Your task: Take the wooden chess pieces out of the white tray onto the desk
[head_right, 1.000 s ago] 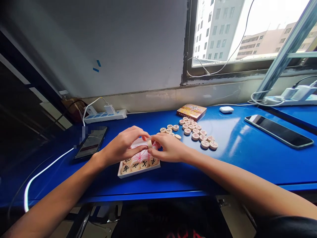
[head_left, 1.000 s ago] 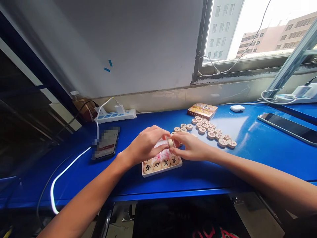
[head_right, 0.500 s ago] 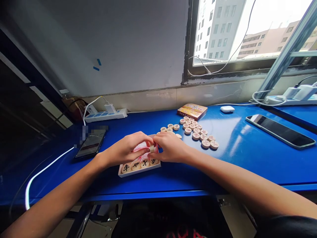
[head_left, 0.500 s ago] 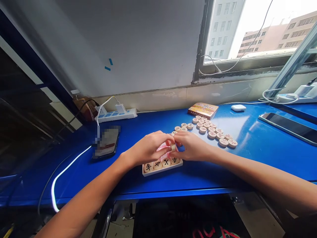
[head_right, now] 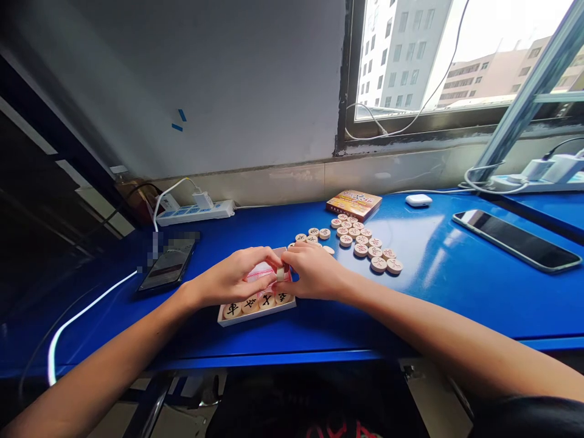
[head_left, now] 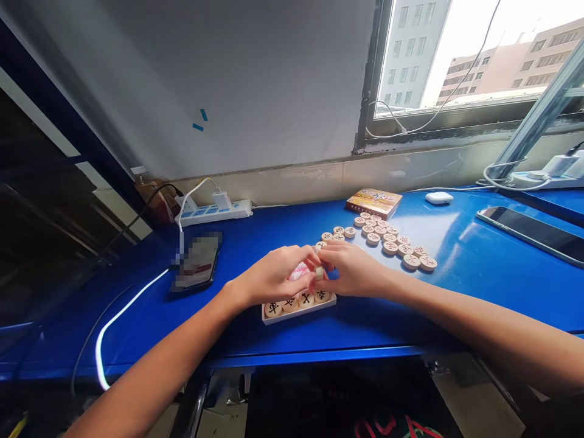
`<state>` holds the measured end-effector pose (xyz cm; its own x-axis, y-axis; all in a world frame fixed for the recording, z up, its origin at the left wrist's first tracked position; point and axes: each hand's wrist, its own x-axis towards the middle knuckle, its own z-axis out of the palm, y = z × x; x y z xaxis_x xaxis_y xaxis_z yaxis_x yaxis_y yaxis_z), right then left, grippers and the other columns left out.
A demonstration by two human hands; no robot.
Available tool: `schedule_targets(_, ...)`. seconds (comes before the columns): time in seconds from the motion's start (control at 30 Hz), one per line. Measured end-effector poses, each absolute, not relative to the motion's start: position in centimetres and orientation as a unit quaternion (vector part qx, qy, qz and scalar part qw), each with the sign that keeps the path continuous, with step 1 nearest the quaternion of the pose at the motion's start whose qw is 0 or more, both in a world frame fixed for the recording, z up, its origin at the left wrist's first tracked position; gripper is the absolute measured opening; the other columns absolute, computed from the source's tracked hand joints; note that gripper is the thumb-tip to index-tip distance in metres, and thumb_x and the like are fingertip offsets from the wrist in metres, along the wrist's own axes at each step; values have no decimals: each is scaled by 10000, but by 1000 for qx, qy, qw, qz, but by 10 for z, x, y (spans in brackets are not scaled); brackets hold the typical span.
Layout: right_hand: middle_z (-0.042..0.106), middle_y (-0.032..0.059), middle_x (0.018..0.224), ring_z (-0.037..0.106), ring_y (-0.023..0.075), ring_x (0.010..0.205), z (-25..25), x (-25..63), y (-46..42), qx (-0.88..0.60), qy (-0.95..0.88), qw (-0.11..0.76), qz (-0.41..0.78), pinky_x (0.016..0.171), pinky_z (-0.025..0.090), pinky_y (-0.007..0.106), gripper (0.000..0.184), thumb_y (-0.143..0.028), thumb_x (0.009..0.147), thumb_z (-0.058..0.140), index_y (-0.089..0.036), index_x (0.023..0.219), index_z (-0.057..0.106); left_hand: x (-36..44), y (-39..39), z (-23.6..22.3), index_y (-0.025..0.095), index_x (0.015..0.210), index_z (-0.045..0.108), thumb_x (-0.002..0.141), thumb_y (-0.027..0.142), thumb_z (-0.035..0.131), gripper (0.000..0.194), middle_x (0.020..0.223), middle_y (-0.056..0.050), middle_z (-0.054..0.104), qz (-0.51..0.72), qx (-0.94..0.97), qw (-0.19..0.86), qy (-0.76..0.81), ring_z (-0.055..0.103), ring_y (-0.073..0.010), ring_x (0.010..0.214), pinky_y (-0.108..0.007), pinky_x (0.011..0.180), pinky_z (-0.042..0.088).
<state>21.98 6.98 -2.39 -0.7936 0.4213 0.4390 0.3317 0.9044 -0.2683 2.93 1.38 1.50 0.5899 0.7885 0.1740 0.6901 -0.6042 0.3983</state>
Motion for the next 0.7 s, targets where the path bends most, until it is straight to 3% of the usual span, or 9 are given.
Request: schedule_targets(0.7, 542, 1, 658, 466, 136, 646, -22, 221, 69, -200, -943, 251, 93, 612, 351, 262, 240, -364, 749, 676, -179, 701, 533, 31, 14, 13, 192, 992, 542, 809, 192, 541, 183, 940, -29, 636, 148, 885, 97, 430, 589, -181, 847, -293, 755, 439)
